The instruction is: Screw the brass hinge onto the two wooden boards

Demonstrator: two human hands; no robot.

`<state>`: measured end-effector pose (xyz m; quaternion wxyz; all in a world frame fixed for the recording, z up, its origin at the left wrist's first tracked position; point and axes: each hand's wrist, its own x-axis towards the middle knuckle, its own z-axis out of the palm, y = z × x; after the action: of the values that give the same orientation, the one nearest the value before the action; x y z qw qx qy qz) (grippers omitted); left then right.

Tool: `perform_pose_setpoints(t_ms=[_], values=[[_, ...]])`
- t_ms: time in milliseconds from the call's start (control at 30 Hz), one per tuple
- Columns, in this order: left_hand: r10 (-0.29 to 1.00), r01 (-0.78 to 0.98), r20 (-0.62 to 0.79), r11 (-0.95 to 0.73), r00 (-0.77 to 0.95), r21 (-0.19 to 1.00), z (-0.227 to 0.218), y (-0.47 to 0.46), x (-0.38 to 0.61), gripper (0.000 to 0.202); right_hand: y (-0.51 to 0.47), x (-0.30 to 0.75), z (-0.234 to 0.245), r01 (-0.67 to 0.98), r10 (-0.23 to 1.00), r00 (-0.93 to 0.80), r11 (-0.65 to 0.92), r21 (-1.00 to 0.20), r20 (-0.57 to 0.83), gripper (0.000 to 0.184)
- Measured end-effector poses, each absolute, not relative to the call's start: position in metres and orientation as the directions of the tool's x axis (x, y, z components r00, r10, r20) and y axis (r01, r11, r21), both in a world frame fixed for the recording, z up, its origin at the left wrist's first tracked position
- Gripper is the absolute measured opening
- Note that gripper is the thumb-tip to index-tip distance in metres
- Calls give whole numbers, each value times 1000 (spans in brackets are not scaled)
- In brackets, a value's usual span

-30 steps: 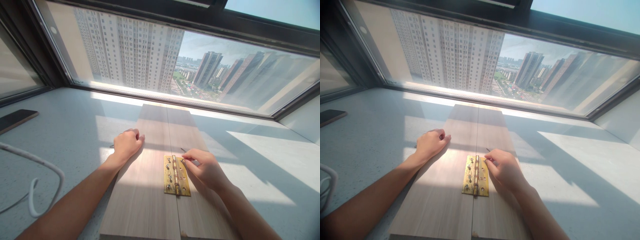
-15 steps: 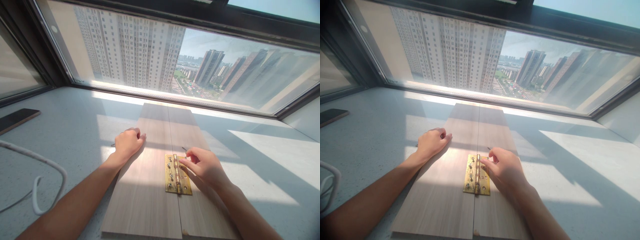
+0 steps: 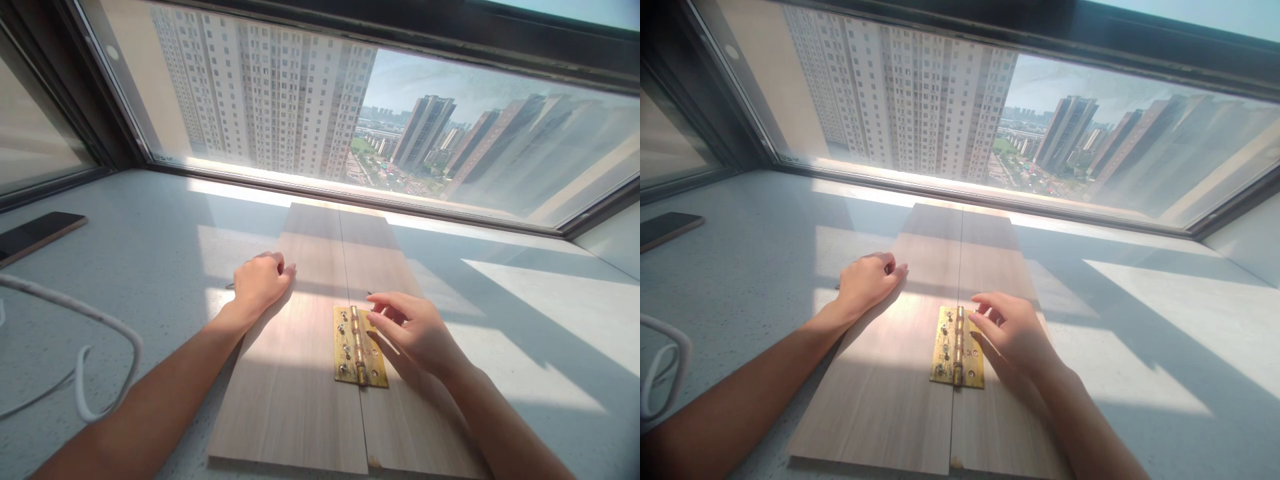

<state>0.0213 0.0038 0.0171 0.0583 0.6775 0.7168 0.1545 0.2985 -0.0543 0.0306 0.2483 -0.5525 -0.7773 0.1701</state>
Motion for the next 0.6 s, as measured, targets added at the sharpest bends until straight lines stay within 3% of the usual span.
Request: perform_pose_setpoints(t_ms=[233, 433, 600], values=[[989, 952, 126, 35, -77, 303, 17, 4, 21, 34, -52, 302, 37, 757, 927, -347, 365, -542, 140, 23], [988, 952, 136, 26, -70, 306, 16, 4, 21, 34, -52, 300, 30, 841, 948, -281, 318, -438, 150, 26], [989, 950, 132, 29, -73, 311, 16, 4, 21, 34, -52, 303, 33, 773, 920, -360, 389, -502, 158, 24]])
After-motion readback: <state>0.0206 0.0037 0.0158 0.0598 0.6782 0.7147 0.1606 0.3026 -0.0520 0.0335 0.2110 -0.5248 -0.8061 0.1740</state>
